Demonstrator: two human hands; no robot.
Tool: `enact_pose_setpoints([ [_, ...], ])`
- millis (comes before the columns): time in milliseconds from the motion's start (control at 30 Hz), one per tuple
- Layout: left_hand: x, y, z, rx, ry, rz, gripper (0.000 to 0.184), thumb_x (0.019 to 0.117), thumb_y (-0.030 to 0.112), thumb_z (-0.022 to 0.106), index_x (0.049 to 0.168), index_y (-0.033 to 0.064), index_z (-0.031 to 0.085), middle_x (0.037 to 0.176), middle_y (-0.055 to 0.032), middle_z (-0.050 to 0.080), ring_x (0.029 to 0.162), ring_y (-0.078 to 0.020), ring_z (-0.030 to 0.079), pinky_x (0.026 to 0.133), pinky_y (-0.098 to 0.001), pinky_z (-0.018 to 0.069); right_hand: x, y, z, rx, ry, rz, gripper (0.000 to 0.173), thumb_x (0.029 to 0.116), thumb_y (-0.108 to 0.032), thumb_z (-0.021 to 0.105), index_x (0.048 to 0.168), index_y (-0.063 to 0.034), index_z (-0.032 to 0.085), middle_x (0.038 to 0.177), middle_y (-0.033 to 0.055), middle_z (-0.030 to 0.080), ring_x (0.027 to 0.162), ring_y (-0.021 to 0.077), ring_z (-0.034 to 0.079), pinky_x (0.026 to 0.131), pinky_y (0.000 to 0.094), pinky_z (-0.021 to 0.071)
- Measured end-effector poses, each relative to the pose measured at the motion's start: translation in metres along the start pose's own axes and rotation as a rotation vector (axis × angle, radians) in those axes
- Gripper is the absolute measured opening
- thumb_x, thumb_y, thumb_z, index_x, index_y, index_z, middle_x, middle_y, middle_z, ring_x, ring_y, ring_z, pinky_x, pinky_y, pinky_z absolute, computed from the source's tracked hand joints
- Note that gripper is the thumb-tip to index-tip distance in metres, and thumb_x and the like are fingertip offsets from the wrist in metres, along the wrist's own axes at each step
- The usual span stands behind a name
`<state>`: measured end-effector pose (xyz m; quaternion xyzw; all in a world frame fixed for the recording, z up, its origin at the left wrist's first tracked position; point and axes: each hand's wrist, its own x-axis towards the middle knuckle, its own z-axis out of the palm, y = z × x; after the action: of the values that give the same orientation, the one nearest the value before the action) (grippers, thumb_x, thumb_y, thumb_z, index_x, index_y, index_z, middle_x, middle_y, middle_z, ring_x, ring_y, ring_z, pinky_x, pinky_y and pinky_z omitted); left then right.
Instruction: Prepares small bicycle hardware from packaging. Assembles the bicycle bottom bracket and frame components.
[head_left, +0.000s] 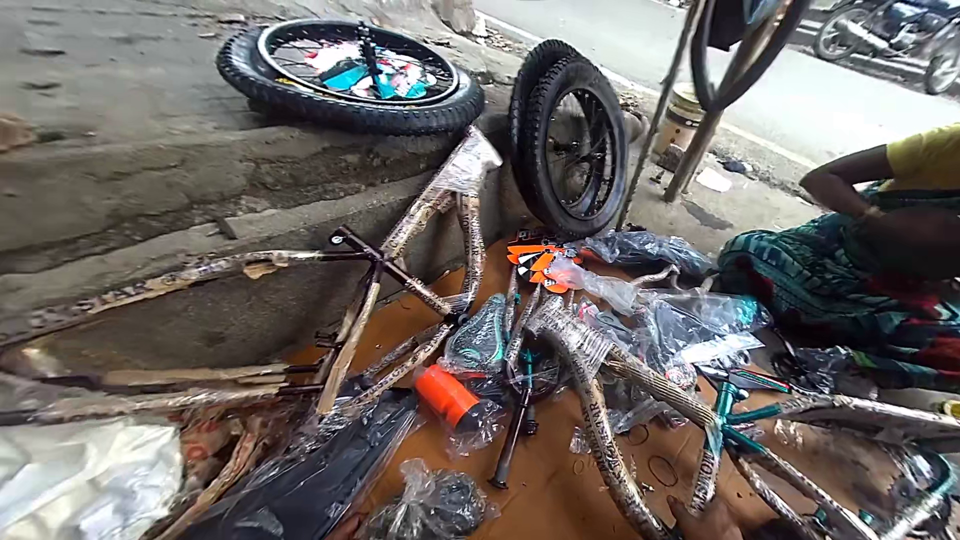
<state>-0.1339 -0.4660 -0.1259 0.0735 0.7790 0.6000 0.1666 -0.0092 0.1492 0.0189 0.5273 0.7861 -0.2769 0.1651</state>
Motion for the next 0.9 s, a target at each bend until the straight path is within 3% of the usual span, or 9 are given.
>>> enact_pose_setpoints([
  [33, -0.003, 0.014, 0.005, 0.033, 0.044, -0.052, 0.033, 0.0929, 0.017, 0.059, 0.12, 0.0015, 0.069, 0.112, -0.0093, 0.072, 0.101, -0.012, 0.069, 0.086, -0.0321, 0.0576, 0.001, 0.001, 0.001, 0.005, 0.001, -0.021, 0.082, 0.0897, -0.049, 0.073, 0.146, 0.0036, 0.046, 0.13, 0.0275, 0.063, 0.122, 0.0427, 0.062, 0.103, 0.061, 0.0477],
  [100, -0.002, 0.078, 0.019, 0.069, 0.078, -0.307, 0.032, 0.0939, 0.008, 0.053, 0.122, -0.0028, 0.065, 0.116, -0.0143, 0.068, 0.104, -0.017, 0.065, 0.093, -0.0392, 0.0541, 0.002, -0.001, 0.003, 0.02, 0.007, -0.047, 0.081, 0.0901, -0.048, 0.073, 0.146, 0.0046, 0.046, 0.13, 0.0288, 0.063, 0.122, 0.0442, 0.061, 0.103, 0.0617, 0.0474],
  [167, 0.001, 0.107, 0.03, 0.1, 0.122, -0.423, 0.031, 0.0948, 0.008, 0.049, 0.119, -0.0045, 0.064, 0.112, -0.0151, 0.066, 0.099, -0.0184, 0.063, 0.088, -0.0407, 0.0542, 0.002, -0.001, 0.004, 0.033, 0.019, -0.043, 0.079, 0.09, -0.047, 0.074, 0.144, 0.0041, 0.047, 0.128, 0.0291, 0.064, 0.121, 0.0444, 0.062, 0.102, 0.062, 0.0479],
  [267, 0.002, 0.107, 0.037, 0.107, 0.174, -0.416, 0.029, 0.0969, 0.013, 0.051, 0.117, -0.0036, 0.065, 0.106, -0.0146, 0.066, 0.092, -0.0198, 0.065, 0.077, -0.041, 0.0564, 0.002, 0.002, 0.004, 0.039, 0.043, -0.037, 0.077, 0.0904, -0.045, 0.075, 0.143, 0.0034, 0.048, 0.128, 0.0292, 0.063, 0.12, 0.0446, 0.062, 0.101, 0.0626, 0.0479],
  [567, 0.008, 0.108, 0.034, 0.002, 0.195, -0.417, 0.025, 0.0969, 0.012, 0.058, 0.117, -0.0017, 0.064, 0.097, -0.0089, 0.07, 0.083, -0.0137, 0.068, 0.074, -0.0341, 0.0583, 0.012, 0.004, 0.006, 0.06, 0.058, -0.086, 0.076, 0.0922, -0.047, 0.072, 0.143, 0.0047, 0.049, 0.131, 0.0317, 0.061, 0.124, 0.0471, 0.059, 0.104, 0.065, 0.0442],
  [667, 0.004, 0.105, 0.032, 0.03, 0.205, -0.426, 0.028, 0.0967, 0.014, 0.059, 0.119, -0.0029, 0.063, 0.097, -0.0101, 0.068, 0.082, -0.0135, 0.066, 0.073, -0.0345, 0.058, 0.001, 0.007, -0.002, 0.356, 0.052, -0.181, 0.066, 0.0933, -0.032, 0.074, 0.144, 0.0023, 0.049, 0.13, 0.026, 0.063, 0.119, 0.038, 0.062, 0.102, 0.0579, 0.0487],
  [733, 0.006, 0.102, 0.035, 0.037, 0.194, -0.405, 0.031, 0.0976, 0.015, 0.059, 0.122, -0.003, 0.061, 0.1, -0.0108, 0.067, 0.083, -0.0138, 0.066, 0.072, -0.0355, 0.0593, -0.014, 0.02, -0.014, 0.627, 0.109, -0.262, 0.059, 0.0989, -0.021, 0.066, 0.151, -0.0025, 0.044, 0.142, 0.0197, 0.058, 0.126, 0.0296, 0.061, 0.104, 0.0496, 0.0515],
  [767, 0.006, 0.098, 0.036, 0.041, 0.198, -0.393, 0.032, 0.0973, 0.017, 0.059, 0.123, -0.0025, 0.062, 0.101, -0.0109, 0.067, 0.084, -0.0142, 0.066, 0.072, -0.0363, 0.0593, -0.023, 0.027, -0.017, 0.672, 0.161, -0.301, 0.051, 0.101, -0.019, 0.062, 0.148, -0.0032, 0.049, 0.142, 0.018, 0.059, 0.126, 0.0278, 0.061, 0.104, 0.0478, 0.0514],
  [900, 0.005, 0.091, 0.029, 0.048, 0.201, -0.375, 0.03, 0.0971, 0.017, 0.058, 0.12, -0.0021, 0.061, 0.098, -0.0087, 0.066, 0.081, -0.0135, 0.066, 0.067, -0.0359, 0.0594, -0.077, 0.055, -0.004, 0.464, 0.246, -0.476, 0.034, 0.1038, -0.01, 0.048, 0.132, -0.0016, 0.065, 0.127, 0.0144, 0.069, 0.119, 0.023, 0.066, 0.105, 0.0455, 0.052],
])
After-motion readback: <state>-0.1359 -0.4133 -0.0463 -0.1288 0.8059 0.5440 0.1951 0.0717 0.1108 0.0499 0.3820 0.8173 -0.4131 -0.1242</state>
